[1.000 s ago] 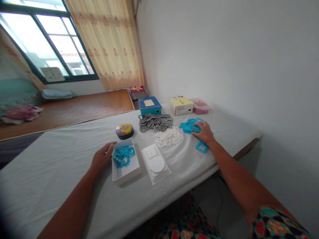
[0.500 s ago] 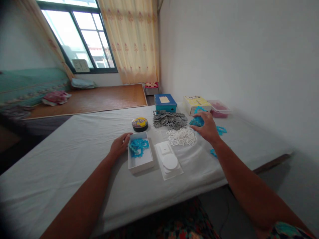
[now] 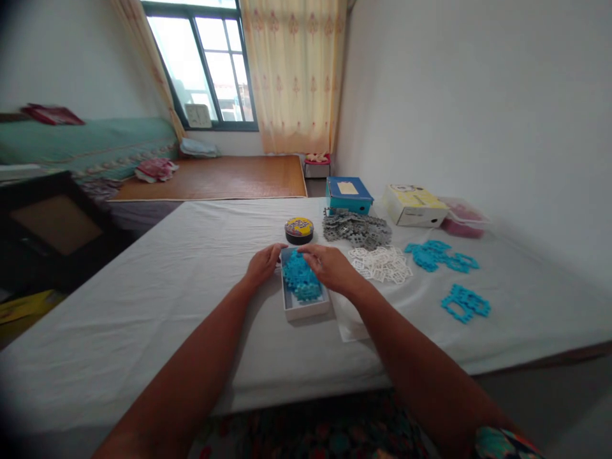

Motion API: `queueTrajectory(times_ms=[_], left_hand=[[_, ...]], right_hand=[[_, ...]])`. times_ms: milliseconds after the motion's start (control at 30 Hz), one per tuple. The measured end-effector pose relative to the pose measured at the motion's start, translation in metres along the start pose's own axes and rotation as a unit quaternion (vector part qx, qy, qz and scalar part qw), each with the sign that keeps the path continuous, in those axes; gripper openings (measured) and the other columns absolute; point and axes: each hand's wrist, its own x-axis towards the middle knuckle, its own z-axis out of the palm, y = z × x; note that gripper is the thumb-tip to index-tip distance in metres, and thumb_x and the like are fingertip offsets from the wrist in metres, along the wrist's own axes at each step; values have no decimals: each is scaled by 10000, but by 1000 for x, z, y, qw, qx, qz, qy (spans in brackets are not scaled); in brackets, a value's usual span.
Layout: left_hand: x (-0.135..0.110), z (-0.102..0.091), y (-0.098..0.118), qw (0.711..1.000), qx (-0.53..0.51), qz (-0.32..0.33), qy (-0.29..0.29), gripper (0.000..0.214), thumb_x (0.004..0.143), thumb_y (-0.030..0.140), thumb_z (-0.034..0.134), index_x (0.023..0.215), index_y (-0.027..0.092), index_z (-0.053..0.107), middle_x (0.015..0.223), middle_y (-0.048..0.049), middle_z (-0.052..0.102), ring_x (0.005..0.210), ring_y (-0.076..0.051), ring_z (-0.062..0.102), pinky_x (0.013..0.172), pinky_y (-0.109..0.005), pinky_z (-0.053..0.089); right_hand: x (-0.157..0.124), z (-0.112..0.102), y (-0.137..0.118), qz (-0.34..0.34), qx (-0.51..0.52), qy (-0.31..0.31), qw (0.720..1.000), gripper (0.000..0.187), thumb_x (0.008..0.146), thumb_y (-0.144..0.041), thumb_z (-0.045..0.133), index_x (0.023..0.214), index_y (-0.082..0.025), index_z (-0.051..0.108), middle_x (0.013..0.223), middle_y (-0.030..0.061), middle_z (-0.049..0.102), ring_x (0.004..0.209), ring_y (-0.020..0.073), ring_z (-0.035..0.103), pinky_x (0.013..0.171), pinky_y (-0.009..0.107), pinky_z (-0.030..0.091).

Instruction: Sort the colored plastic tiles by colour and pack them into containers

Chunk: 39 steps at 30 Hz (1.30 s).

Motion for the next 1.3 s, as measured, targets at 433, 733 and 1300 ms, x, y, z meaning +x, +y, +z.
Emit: queueTrajectory(times_ms=[433, 733, 1300], left_hand=[[1, 2, -1, 1000, 28, -3, 6, 390, 936, 345, 385, 1180, 234, 668, 1090, -40, 724, 899, -178, 654, 823, -277, 478], [6, 1, -3, 999, 33, -1, 7, 451, 914, 430, 351, 1172, 246, 671, 1088, -38, 728, 938, -205, 664, 827, -286, 481], [8, -2, -4, 999, 46, -11, 1, 516, 907, 482, 311, 1184, 231, 668, 1087, -55, 726, 922, -219, 668, 844, -313, 497]], right_hand=[[-37, -13, -2, -113, -70, 20, 991, 302, 923, -158, 480, 1146, -239, 667, 1191, 59, 680, 1125, 221, 570, 992, 426, 443], [-155, -111, 147, 175, -253, 161, 938, 522, 886, -481, 476, 1287, -161, 570, 1301, 163, 601, 1239, 328, 523, 1065, 535, 371], [-224, -134, 229, 310, -277, 104, 903, 876, 582, -557, 770, 1351, -220, 521, 1286, 176, 524, 1238, 380, 473, 1050, 522, 361]])
